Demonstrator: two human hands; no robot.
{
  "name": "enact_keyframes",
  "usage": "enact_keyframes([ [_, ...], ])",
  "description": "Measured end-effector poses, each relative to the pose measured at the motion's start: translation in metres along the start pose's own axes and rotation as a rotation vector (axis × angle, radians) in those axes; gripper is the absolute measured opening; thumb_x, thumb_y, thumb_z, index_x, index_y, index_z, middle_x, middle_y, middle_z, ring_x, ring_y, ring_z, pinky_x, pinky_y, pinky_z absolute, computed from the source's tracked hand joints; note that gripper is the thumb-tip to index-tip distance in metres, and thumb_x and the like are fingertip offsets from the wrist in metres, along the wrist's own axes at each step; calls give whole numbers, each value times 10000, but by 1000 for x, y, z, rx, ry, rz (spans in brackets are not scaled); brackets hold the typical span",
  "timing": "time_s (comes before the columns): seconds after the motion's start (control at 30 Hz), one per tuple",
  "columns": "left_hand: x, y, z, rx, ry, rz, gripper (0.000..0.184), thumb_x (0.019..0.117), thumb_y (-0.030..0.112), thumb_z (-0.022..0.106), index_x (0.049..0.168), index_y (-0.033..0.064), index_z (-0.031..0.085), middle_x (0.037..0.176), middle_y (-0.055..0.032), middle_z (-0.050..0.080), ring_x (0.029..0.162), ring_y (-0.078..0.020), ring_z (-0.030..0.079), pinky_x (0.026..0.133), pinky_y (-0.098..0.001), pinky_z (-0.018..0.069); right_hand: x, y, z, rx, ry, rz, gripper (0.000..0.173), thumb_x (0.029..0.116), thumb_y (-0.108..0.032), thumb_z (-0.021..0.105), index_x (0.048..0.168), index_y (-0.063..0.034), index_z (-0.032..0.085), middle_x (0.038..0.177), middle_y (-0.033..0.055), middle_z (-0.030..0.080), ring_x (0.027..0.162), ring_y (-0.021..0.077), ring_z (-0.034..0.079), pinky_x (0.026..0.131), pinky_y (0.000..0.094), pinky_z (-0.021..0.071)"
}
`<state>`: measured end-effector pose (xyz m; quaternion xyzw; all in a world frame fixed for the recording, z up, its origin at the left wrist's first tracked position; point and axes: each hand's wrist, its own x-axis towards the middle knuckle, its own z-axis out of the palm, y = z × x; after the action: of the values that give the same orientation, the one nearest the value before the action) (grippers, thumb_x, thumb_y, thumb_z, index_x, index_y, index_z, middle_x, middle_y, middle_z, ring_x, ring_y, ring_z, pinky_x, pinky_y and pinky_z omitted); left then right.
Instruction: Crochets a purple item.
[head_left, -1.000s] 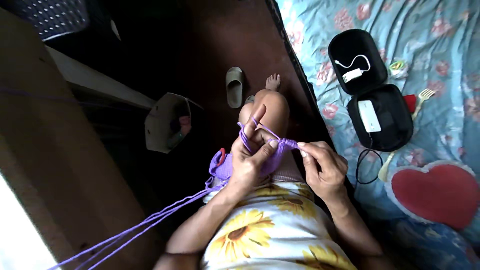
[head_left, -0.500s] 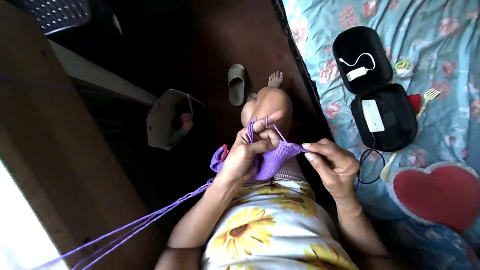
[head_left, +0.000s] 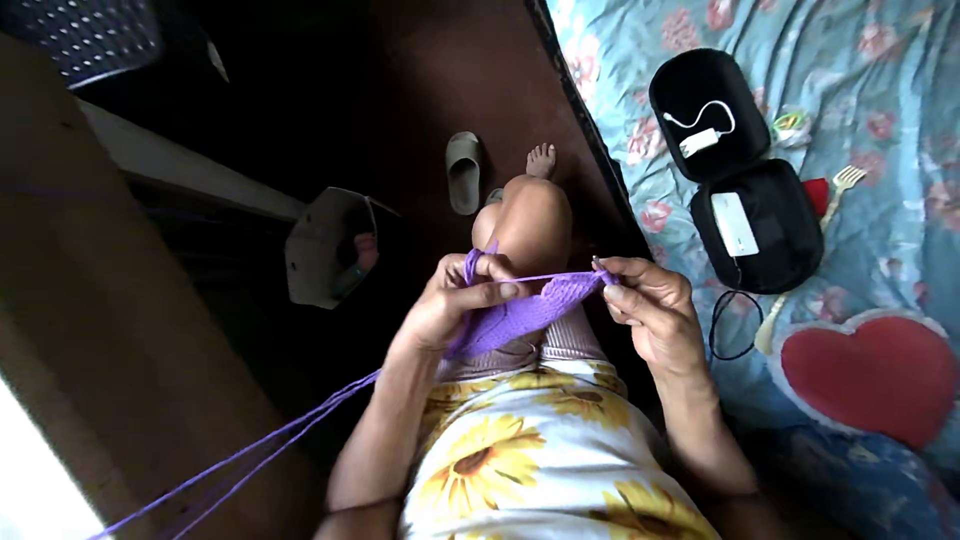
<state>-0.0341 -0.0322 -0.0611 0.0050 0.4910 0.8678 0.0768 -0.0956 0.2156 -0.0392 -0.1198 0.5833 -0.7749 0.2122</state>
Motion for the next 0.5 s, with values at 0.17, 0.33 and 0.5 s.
enact_keyframes([
  [0.17, -7, 12, -20, 84, -159, 51, 265, 936, 337, 705, 709, 203, 726, 902, 83, 729, 784, -9, 672, 689, -177, 560, -1, 2, 2, 6, -6, 40, 250, 946, -36, 639, 1141, -109, 776, 926, -45, 731, 593, -66, 489, 527, 109, 396],
  [0.33, 8, 6, 3, -92, -41, 154, 478, 923, 373, 703, 1359, 185, 653, 1312, -47, 676, 1174, -215, 654, 1003, -390, 540, -1, 5, 7, -42, -94, 6, 247, 955, 1, 613, 1141, -66, 761, 979, -38, 744, 626, -62, 525, 554, 110, 435],
  [0.5, 15, 8, 23, 100, -116, 112, 1079, 873, 26, 715, 1618, 110, -61, 1323, -79, 613, 1067, -190, 689, 937, -334, 594, -2, 8, 11, -94, -103, -59, 263, 954, 42, 585, 1175, 7, 723, 1036, -9, 746, 655, -53, 548, 570, 123, 459],
])
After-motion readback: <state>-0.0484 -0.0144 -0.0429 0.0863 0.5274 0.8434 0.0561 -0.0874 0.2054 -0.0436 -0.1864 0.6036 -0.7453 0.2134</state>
